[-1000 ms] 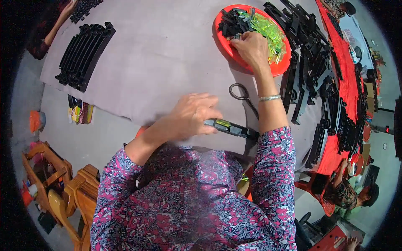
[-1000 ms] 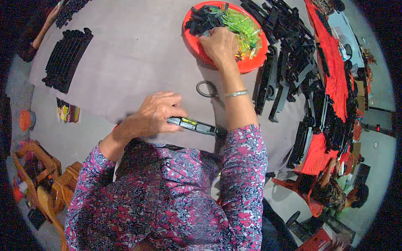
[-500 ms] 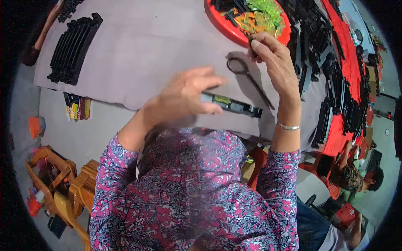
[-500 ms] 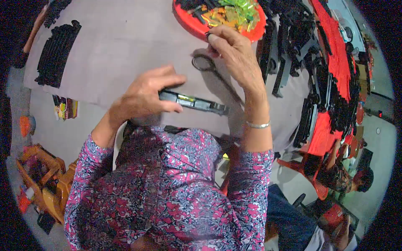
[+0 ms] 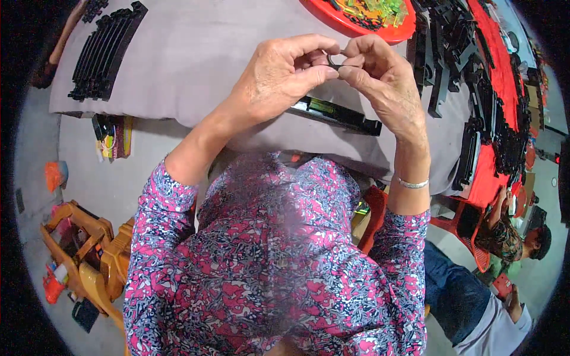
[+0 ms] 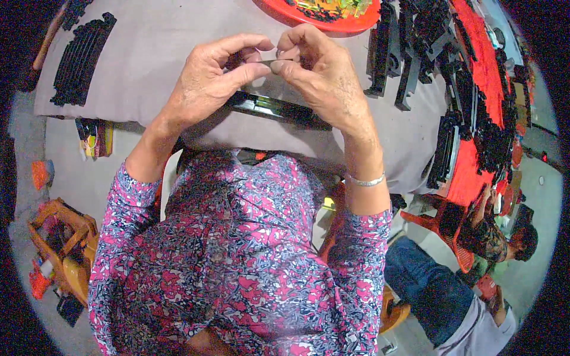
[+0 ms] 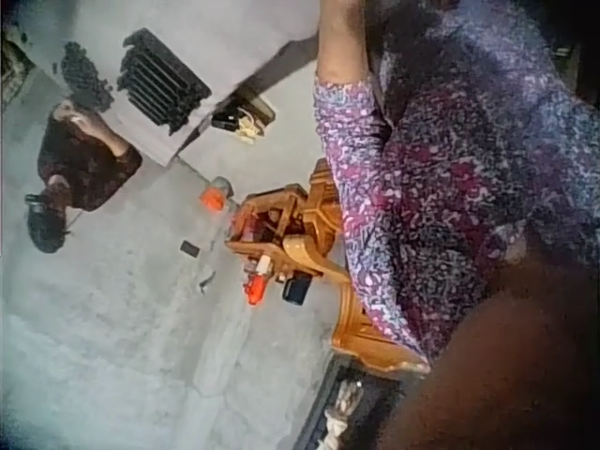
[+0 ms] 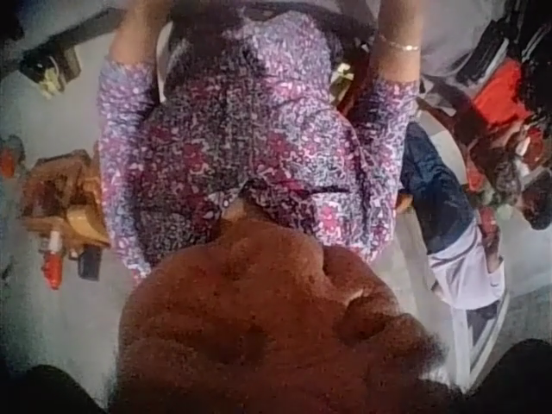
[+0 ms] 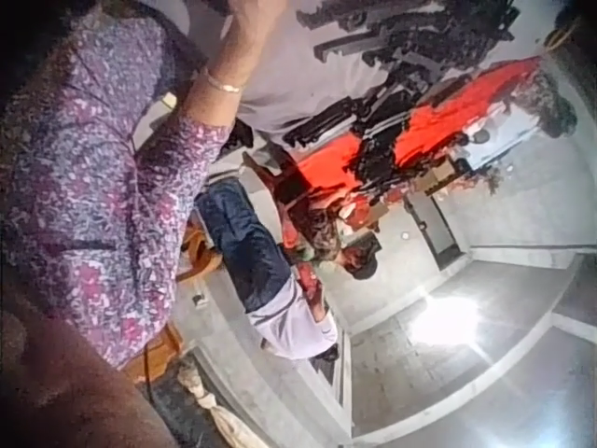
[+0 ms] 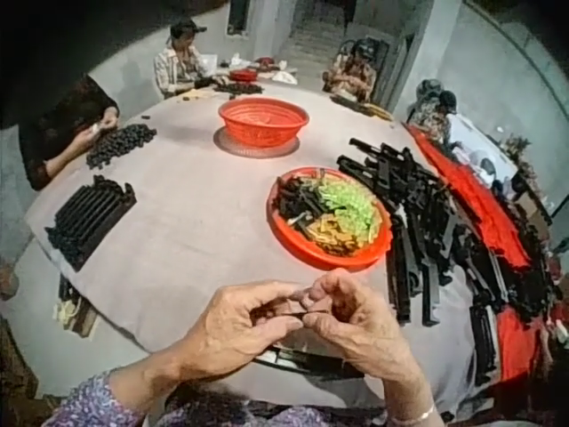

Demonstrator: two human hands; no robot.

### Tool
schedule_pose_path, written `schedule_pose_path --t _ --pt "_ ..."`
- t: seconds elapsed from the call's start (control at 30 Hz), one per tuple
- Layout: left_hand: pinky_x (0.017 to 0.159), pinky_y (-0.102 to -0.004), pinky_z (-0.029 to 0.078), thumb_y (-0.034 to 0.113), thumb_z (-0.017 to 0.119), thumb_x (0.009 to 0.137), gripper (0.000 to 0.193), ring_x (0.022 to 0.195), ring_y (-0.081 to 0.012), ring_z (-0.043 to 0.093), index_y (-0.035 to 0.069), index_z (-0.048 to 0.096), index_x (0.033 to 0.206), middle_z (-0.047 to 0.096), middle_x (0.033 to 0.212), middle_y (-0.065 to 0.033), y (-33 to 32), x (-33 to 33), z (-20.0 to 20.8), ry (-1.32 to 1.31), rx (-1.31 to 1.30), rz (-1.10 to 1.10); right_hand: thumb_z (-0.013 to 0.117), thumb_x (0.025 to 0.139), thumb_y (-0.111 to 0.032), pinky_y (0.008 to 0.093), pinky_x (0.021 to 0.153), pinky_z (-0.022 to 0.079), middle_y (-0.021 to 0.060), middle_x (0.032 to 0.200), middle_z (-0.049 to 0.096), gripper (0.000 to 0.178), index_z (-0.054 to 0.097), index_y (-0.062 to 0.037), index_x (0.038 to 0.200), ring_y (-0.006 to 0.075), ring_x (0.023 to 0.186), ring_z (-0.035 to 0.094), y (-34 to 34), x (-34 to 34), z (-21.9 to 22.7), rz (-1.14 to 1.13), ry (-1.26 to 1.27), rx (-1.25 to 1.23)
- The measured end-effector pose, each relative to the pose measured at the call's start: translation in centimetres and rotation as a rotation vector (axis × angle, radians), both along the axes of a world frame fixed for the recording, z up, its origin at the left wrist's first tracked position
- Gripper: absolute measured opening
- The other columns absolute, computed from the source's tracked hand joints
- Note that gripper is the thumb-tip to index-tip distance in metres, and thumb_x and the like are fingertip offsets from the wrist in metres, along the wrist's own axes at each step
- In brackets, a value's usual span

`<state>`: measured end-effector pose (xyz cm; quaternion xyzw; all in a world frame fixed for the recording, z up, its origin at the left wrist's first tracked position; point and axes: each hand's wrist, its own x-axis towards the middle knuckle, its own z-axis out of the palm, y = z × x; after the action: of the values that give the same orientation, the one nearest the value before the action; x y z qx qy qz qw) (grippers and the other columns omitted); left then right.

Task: The person assembles toy gun components by inserting small plastic pieces into plastic housings and securing internal parts using a metal loop tool.

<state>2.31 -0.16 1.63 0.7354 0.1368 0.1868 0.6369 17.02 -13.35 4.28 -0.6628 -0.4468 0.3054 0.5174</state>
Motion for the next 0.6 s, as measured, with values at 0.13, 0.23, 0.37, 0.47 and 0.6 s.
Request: schedule_pose_path --t 0.13,0.23,0.37,0.47,0.6 --pt "0.066 -0.0195 0.045 0.003 0.069 0.087 0.034 0.074 -0.0024 0.051 0.004 0.065 0.121 0.054 0.082 0.0070 -0.3 -0.2 -0.6 -0.024 -0.024 0.027 0.071 0.087 -0.015 0.0215 0.062 0.042 -0.0031 0.074 0.057 0.017 0.064 -0.0004 0.090 0.0047 0.069 0.050 -1.3 -0.4 0.5 -0.111 -0.137 -0.183" --pt "0.065 -0.0203 0.045 0.000 0.069 0.086 0.034 0.073 -0.0026 0.051 0.004 0.065 0.120 0.056 0.081 0.0055 -0.8 -0.1 -0.8 -0.057 -0.025 0.034 0.069 0.090 -0.017 0.0207 0.059 0.042 -0.0028 0.071 0.060 0.016 0.065 -0.0017 0.088 0.0044 0.065 0.051 -2.2 -0.9 -0.4 -0.171 0.031 -0.148" --pt "0.066 -0.0220 0.047 -0.002 0.069 0.083 0.037 0.070 -0.0073 0.054 0.004 0.066 0.120 0.059 0.079 0.0006 -0.7 0.3 -1.0 -0.169 0.266 0.054 0.067 0.093 -0.018 0.0207 0.057 0.044 0.0000 0.075 0.064 0.016 0.067 -0.0020 0.091 0.0045 0.063 0.053 -2.8 -1.4 -0.5 -0.209 0.346 -0.176" --pt "0.064 -0.0286 0.048 -0.003 0.072 0.077 0.040 0.066 -0.0177 0.057 0.003 0.066 0.116 0.058 0.077 -0.0064 -0.4 0.7 -1.4 -0.415 0.629 0.106 0.065 0.095 -0.017 0.0209 0.053 0.045 0.0022 0.078 0.065 0.016 0.068 -0.0019 0.094 0.0051 0.063 0.054 -3.1 -1.8 -0.6 -0.254 0.556 -0.093" --pt "0.062 -0.0379 0.045 0.000 0.074 0.071 0.040 0.067 -0.0269 0.057 0.004 0.067 0.110 0.055 0.075 -0.0091 -0.5 0.5 -0.7 -0.486 0.799 0.058 0.068 0.092 -0.014 0.0213 0.052 0.046 0.0028 0.079 0.064 0.013 0.068 -0.0013 0.095 0.0063 0.060 0.054 -3.5 -1.4 -0.7 -0.273 0.578 -0.108"
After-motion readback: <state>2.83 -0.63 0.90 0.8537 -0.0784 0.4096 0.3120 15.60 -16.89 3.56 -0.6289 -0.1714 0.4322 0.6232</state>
